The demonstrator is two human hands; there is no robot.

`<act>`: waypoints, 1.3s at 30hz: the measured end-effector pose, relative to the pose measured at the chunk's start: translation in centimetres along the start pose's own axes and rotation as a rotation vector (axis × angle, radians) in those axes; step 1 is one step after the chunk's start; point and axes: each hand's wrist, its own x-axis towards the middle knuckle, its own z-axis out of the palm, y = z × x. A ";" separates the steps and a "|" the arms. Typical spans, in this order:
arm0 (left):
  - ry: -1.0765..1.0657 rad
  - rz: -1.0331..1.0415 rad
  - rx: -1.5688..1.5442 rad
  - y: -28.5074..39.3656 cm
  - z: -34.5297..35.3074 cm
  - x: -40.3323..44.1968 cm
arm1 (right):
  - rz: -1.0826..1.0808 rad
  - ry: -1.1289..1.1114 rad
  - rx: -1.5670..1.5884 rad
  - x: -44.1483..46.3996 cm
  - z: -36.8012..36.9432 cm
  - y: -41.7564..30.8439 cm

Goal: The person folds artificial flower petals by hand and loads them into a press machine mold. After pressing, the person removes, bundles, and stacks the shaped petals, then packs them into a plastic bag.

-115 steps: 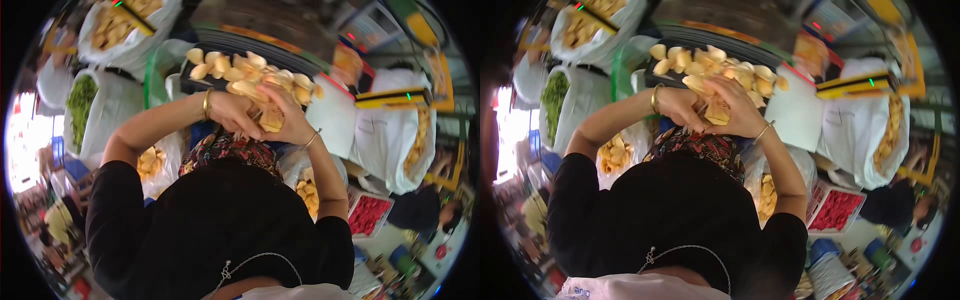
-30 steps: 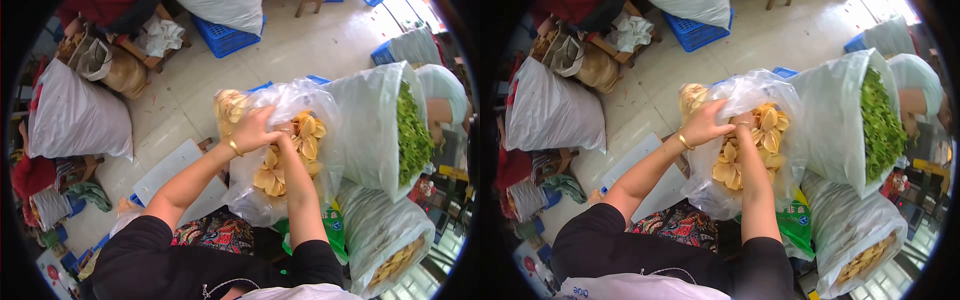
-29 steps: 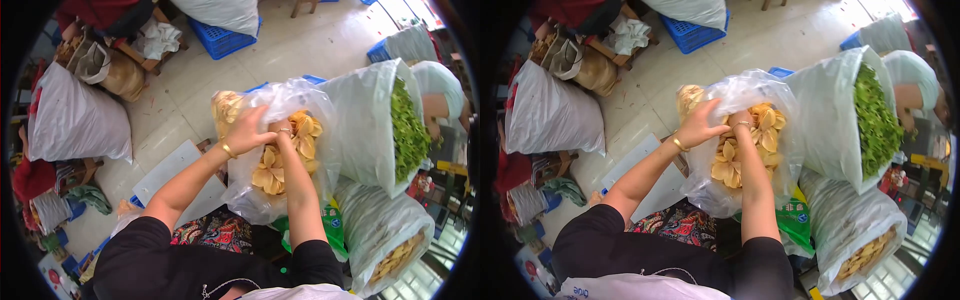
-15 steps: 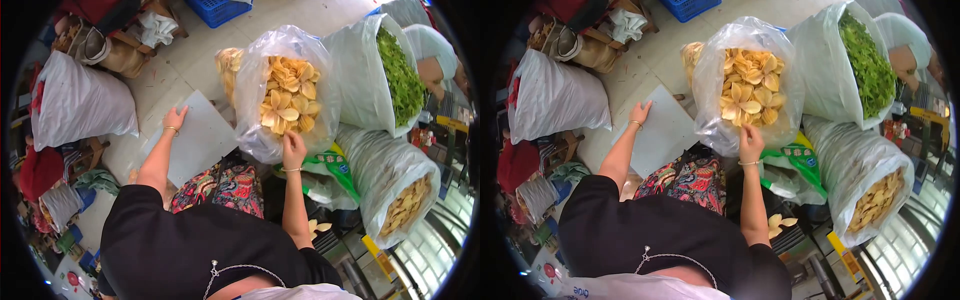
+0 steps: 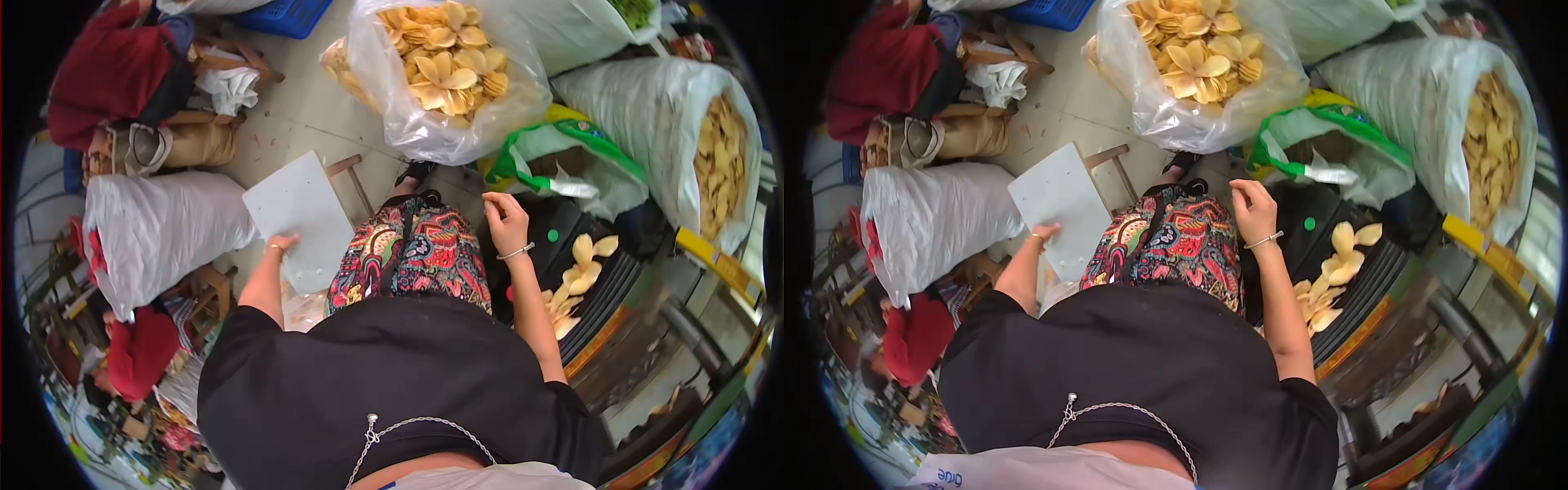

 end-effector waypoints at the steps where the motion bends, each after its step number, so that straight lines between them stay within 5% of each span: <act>1: -0.057 -0.011 -0.032 0.0 0.9 -0.9 | 0.015 0.026 0.005 -1.1 0.0 -0.2; 8: -0.023 0.078 -0.017 2.4 1.2 -5.7 | -0.149 -0.090 -0.210 -7.4 -1.6 -1.6; 11: -0.043 0.096 0.043 5.5 -2.1 -6.2 | -0.030 -0.045 -0.215 -10.0 -3.4 -3.3; 14: -0.090 0.715 -0.122 11.3 -4.6 -6.6 | 0.141 0.013 -0.128 -12.1 -4.0 -7.0; 17: -0.129 1.004 -0.149 20.4 -7.3 -18.7 | 0.310 0.078 0.046 -12.3 -5.6 -10.6; 21: 0.055 1.662 0.067 30.2 -11.3 -34.2 | 0.124 0.354 -0.097 -11.0 -11.2 -17.9; 24: 0.160 2.165 0.146 34.5 -14.0 -48.0 | -0.168 0.839 0.009 -12.0 -15.2 -25.5; 25: 0.045 2.147 0.092 34.4 -14.5 -52.5 | -0.376 0.918 0.092 -12.3 -16.0 -27.3; 27: -0.139 2.424 0.005 33.2 -14.7 -59.8 | -0.685 0.941 -0.030 -13.2 -16.9 -30.9; 30: -0.496 2.906 0.066 31.6 -14.8 -66.3 | -0.630 1.045 -0.171 -14.9 -13.7 -33.2; 39: -0.591 3.154 0.212 35.8 -17.1 -70.6 | -0.417 1.311 -0.573 -21.7 -8.9 -39.7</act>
